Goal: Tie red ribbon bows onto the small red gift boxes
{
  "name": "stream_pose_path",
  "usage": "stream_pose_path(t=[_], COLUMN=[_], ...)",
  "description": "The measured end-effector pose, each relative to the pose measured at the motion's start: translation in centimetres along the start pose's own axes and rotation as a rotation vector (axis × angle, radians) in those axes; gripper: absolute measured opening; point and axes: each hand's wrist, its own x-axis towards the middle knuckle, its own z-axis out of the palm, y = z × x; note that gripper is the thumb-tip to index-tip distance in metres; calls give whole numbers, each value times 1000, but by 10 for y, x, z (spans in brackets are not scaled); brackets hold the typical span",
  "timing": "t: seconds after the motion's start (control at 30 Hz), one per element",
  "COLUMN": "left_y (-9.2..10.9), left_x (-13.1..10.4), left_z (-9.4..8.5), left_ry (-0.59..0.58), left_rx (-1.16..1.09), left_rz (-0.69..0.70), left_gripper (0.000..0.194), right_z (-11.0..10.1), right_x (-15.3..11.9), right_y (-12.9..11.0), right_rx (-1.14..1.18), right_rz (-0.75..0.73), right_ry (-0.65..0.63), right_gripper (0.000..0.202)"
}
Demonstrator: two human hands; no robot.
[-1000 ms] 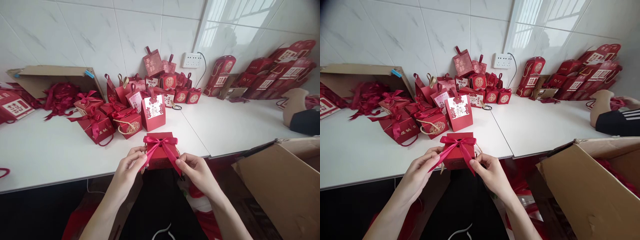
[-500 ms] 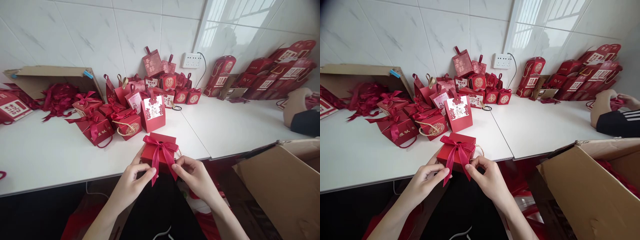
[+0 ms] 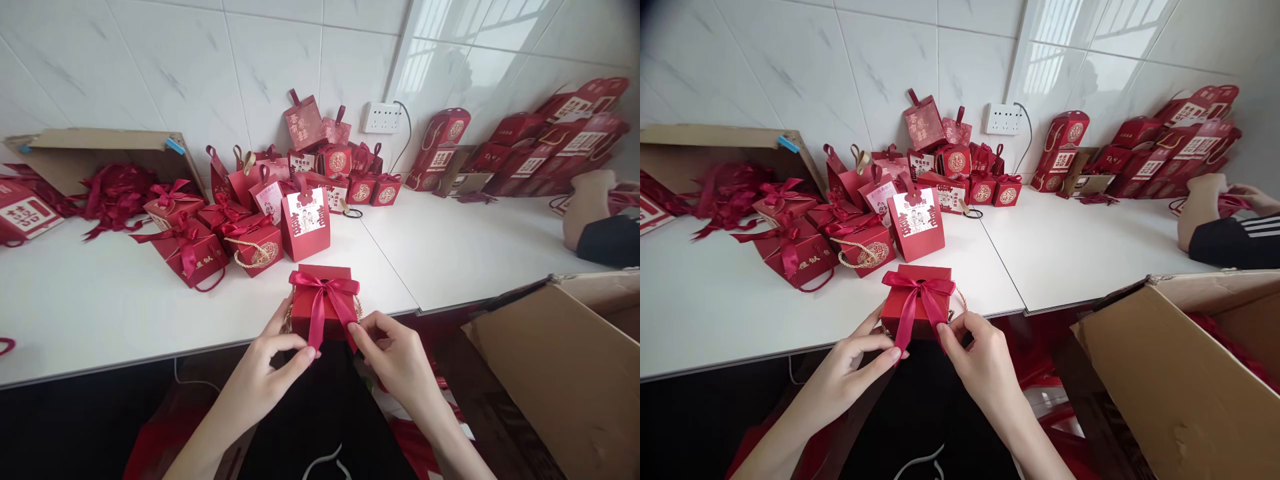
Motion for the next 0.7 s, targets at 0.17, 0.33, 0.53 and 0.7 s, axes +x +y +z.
stream_pose_path(t=[0.17, 0.33, 0.53, 0.7], left_y=[-10, -13, -13, -23], left_x=[0, 6, 11, 3], left_z=[-2, 8, 12, -32], left_ry=[-33, 44, 117, -74], left_rx=[14, 45, 87, 156], left_rz=[-20, -2, 70, 115], left_gripper=[35, 33, 29, 19], right_z=[1, 13, 20, -25], right_x=[-4, -1, 6, 10], right_y=[2, 13, 21, 16], right_rx=[47, -28, -85, -144], right_rz=[6, -106, -222, -86], right_ry=[-54, 85, 175, -238], right_gripper=[36, 34, 32, 26])
